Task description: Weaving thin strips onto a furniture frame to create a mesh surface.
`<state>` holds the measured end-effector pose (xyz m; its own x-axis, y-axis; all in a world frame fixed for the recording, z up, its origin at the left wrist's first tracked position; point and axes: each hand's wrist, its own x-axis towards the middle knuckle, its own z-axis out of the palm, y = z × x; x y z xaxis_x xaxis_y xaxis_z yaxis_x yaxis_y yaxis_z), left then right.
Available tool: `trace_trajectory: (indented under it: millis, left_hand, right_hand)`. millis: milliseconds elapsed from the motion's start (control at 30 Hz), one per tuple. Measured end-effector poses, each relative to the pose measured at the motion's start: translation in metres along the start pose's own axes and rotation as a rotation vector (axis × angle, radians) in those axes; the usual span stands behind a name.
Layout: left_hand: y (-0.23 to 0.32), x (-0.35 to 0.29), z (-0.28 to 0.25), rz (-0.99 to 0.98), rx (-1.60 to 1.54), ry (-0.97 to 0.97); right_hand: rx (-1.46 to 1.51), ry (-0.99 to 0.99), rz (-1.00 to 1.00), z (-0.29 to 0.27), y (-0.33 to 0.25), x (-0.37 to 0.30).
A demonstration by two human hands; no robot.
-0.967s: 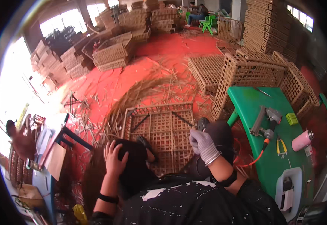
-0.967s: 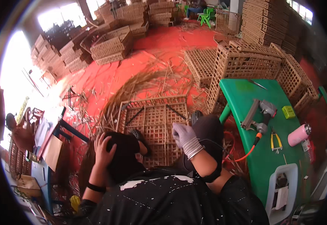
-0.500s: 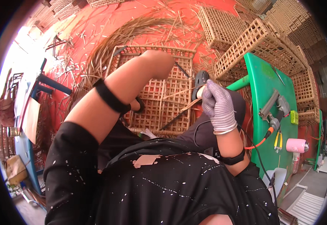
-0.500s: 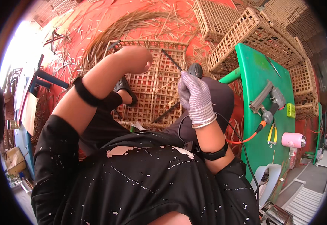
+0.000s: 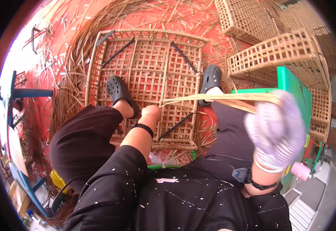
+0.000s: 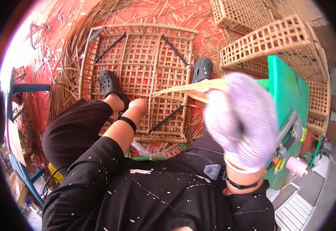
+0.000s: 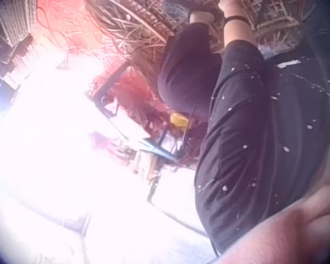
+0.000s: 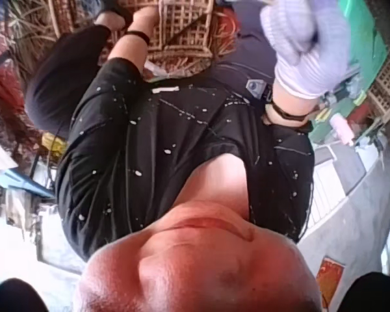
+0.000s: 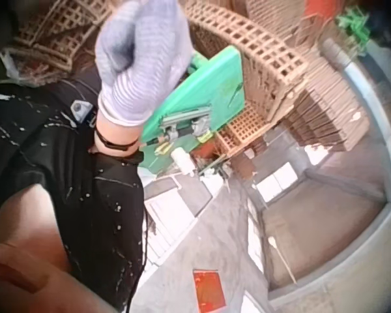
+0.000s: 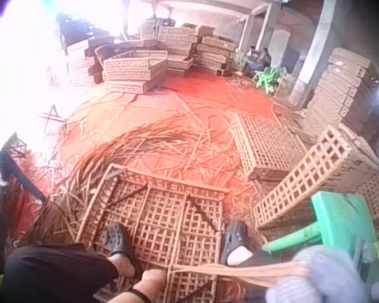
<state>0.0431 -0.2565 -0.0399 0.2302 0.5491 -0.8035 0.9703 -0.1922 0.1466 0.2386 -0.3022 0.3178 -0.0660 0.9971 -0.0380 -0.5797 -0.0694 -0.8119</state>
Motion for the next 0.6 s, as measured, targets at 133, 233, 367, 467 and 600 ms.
trace_trajectory:
  millis: [133, 233, 367, 467, 600]
  left_hand:
    - [-0.011, 0.051, 0.025, -0.064, -0.169, 0.080]
    - [-0.016, 0.082, 0.038, -0.066, -0.311, 0.293]
    - [-0.009, 0.098, 0.062, -0.051, -0.422, 0.322]
    - [-0.008, 0.097, 0.074, -0.047, -0.417, 0.455]
    - [-0.010, 0.103, 0.077, -0.052, -0.467, 0.516]
  right_hand:
    - [-0.084, -0.059, 0.061, -0.011, -0.028, 0.027]
    - [-0.093, -0.150, 0.127, -0.021, -0.044, 0.048]
    - [-0.203, -0.187, 0.120, -0.027, -0.043, 0.080]
    - [-0.294, -0.218, 0.107, -0.022, -0.038, 0.106]
    - [-0.424, -0.263, 0.065, -0.012, -0.032, 0.133]
